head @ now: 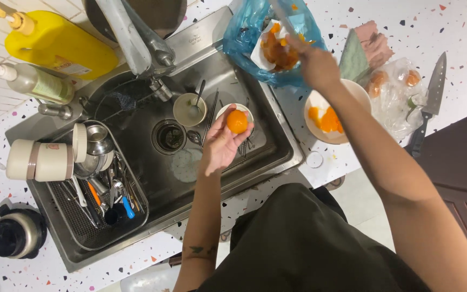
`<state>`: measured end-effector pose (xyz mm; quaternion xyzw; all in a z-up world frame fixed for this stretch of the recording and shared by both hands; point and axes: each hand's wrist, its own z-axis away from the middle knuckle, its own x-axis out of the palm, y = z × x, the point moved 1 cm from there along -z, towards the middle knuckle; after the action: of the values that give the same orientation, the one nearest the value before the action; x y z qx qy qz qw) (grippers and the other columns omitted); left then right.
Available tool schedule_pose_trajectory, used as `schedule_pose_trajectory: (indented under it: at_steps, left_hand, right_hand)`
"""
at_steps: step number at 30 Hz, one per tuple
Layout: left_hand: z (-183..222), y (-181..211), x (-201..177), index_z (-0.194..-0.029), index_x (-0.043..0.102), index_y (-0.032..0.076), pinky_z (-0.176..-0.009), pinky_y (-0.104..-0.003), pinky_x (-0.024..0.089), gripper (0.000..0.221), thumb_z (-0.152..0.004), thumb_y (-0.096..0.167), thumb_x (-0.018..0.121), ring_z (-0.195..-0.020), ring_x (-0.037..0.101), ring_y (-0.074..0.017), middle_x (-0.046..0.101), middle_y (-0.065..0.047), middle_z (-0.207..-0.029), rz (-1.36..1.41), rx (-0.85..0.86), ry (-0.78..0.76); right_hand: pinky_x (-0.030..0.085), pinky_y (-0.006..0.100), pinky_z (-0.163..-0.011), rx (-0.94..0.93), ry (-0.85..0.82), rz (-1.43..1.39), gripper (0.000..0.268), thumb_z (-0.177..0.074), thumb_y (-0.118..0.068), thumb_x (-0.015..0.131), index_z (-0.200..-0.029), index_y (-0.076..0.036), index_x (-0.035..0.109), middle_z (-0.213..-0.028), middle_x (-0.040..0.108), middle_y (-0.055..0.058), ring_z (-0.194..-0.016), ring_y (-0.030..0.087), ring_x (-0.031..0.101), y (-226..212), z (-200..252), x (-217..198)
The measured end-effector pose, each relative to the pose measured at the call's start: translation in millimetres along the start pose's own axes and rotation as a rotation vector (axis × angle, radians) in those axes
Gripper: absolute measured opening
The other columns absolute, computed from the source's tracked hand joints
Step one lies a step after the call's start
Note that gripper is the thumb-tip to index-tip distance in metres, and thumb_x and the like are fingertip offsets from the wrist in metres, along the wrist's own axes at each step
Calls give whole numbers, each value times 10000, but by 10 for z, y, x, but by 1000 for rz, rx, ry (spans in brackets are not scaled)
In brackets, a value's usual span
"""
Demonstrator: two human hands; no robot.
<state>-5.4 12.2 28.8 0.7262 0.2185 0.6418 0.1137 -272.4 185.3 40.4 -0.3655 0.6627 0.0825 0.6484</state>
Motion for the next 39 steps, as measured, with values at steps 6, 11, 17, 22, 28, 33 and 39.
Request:
schedule_pose_trajectory:
  at_steps: [6, 11, 17, 22, 28, 33, 39]
  left_hand:
    - [4, 6, 255, -1545, 377, 12, -1141, -406, 531, 473, -1084, -2, 478, -1357, 563, -369, 476, -265, -1492, 75, 33, 68]
    - [-28, -61, 219, -1570, 336, 35, -1145, -460, 504, 550, -1052, 33, 520, -1383, 503, -409, 436, -264, -1546, 75, 80, 139]
    - [-11, -208, 217, -1533, 396, 50, -1072, -454, 561, 549, -1024, 114, 593, -1307, 576, -384, 502, -260, -1496, -73, 157, 236]
    - [-11, -275, 318, -1517, 406, 44, -1089, -433, 550, 556, -1018, 154, 624, -1315, 579, -357, 515, -224, -1493, -173, 161, 257]
    - [21, -442, 91, -1526, 379, 15, -1083, -491, 530, 574, -1017, 149, 607, -1292, 596, -348, 519, -223, -1484, -220, 164, 246]
    - [-37, -319, 434, -1522, 378, -15, -1102, -470, 526, 599, -1005, 139, 638, -1297, 592, -324, 526, -250, -1453, -277, 187, 205]
    - [-23, -362, 258, -1528, 382, -8, -1088, -395, 537, 627, -995, 153, 669, -1267, 605, -273, 527, -227, -1437, -278, 205, 172]
  right_hand:
    - [528, 537, -618, 19, 96, 18, 551, -1062, -160, 526, -1581, -293, 397, -986, 759, 188, -736, 421, 699, -78, 57, -229]
    - [469, 485, -604, -70, -16, -474, 525, -1105, -330, 469, -1575, -106, 398, -743, 655, 183, -653, 364, 615, -990, 820, -716]
    - [563, 448, -644, -147, -47, -665, 535, -997, -266, 539, -1529, -279, 497, -758, 735, 171, -642, 350, 709, -1466, 1498, -740]
    - [584, 396, -648, -209, 46, -697, 487, -1015, -235, 527, -1501, -210, 548, -929, 776, 156, -743, 315, 747, -1412, 1580, -715]
    - [597, 373, -694, -200, 120, -686, 457, -1032, -219, 525, -1485, -180, 565, -1059, 776, 144, -812, 313, 753, -1387, 1673, -709]
    - [603, 400, -774, -164, 136, -713, 439, -1034, -167, 523, -1470, -158, 579, -1176, 746, 150, -969, 345, 727, -1427, 1730, -734]
    - [582, 400, -870, -83, 106, -868, 408, -1057, -159, 498, -1456, -163, 584, -1363, 666, 81, -1142, 279, 679, -1522, 1735, -783]
